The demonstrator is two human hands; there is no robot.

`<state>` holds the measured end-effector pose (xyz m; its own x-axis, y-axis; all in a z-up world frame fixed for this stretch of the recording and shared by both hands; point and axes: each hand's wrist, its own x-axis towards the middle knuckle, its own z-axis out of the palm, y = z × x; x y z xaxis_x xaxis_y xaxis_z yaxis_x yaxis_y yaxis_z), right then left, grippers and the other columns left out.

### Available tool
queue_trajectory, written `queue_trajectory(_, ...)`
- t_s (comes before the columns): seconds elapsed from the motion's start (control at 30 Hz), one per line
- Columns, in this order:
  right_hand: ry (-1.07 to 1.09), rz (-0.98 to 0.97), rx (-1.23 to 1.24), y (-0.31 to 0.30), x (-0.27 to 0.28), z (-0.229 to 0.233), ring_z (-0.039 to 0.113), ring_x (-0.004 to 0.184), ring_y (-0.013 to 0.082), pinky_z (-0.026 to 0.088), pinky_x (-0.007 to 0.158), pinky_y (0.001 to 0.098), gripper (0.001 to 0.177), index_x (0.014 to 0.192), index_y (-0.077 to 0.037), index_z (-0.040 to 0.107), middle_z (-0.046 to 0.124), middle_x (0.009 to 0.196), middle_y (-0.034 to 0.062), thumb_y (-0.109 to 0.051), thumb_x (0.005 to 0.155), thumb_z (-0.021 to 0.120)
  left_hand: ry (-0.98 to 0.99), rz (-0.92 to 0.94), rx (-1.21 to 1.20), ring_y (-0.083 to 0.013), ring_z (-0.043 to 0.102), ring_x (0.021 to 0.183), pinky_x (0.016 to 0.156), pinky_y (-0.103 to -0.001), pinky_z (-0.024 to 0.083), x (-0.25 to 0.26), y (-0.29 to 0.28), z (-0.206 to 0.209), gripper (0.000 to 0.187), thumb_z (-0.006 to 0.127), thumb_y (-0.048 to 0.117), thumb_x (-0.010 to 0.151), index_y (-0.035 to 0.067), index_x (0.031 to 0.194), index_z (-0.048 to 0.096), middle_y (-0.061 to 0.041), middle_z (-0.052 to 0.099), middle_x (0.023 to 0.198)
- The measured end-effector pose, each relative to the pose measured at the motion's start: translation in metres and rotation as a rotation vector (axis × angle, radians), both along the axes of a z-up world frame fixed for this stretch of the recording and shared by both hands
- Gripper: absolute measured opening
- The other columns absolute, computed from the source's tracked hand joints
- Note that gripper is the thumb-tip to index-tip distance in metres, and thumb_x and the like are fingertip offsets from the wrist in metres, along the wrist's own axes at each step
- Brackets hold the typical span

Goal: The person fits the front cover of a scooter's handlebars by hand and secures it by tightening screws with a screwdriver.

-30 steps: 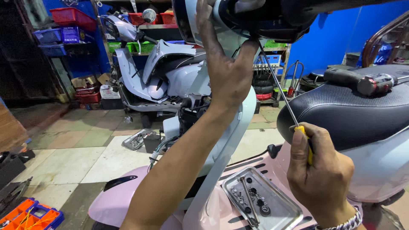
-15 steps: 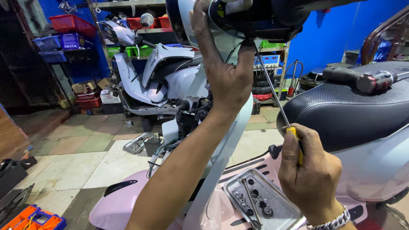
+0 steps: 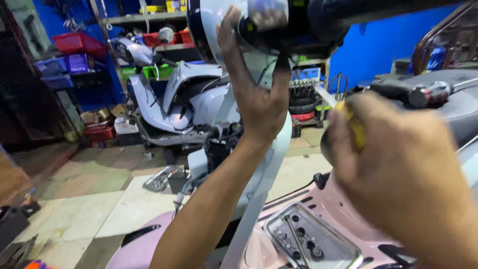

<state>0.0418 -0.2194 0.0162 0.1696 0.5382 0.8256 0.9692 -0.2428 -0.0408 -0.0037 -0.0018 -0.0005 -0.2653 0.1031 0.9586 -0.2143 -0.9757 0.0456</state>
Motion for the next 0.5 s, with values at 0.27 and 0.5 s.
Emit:
queue_trajectory(0.27, 0.349, -0.032, 0.178, -0.016, -0.023, -0.06, 0.071, 0.058, 0.0304, 0.053, 0.057, 0.0411, 0.021, 0.105, -0.008, 0.073, 0.067, 0.063, 0.0154, -0.023, 0.096, 0.061, 0.034, 0.034, 0.029, -0.0213, 0.013, 0.16, 0.137, -0.035, 0.009, -0.007, 0.001, 0.001, 0.079, 0.074, 0.019, 0.105, 0.015, 0.163, 0.021, -0.002, 0.026, 0.163)
queue_trajectory(0.5, 0.315, 0.216, 0.283, 0.007, -0.01, -0.087, 0.074, 0.069, 0.0267, 0.056, 0.062, 0.0376, 0.017, 0.104, -0.004, 0.069, 0.071, 0.075, 0.0148, -0.019, 0.101, 0.062, 0.1, -0.002, 0.037, -0.0203, 0.021, 0.158, 0.135, -0.033, 0.016, -0.016, 0.003, -0.002, 0.076, 0.075, 0.015, 0.106, 0.015, 0.16, 0.022, -0.003, 0.027, 0.163)
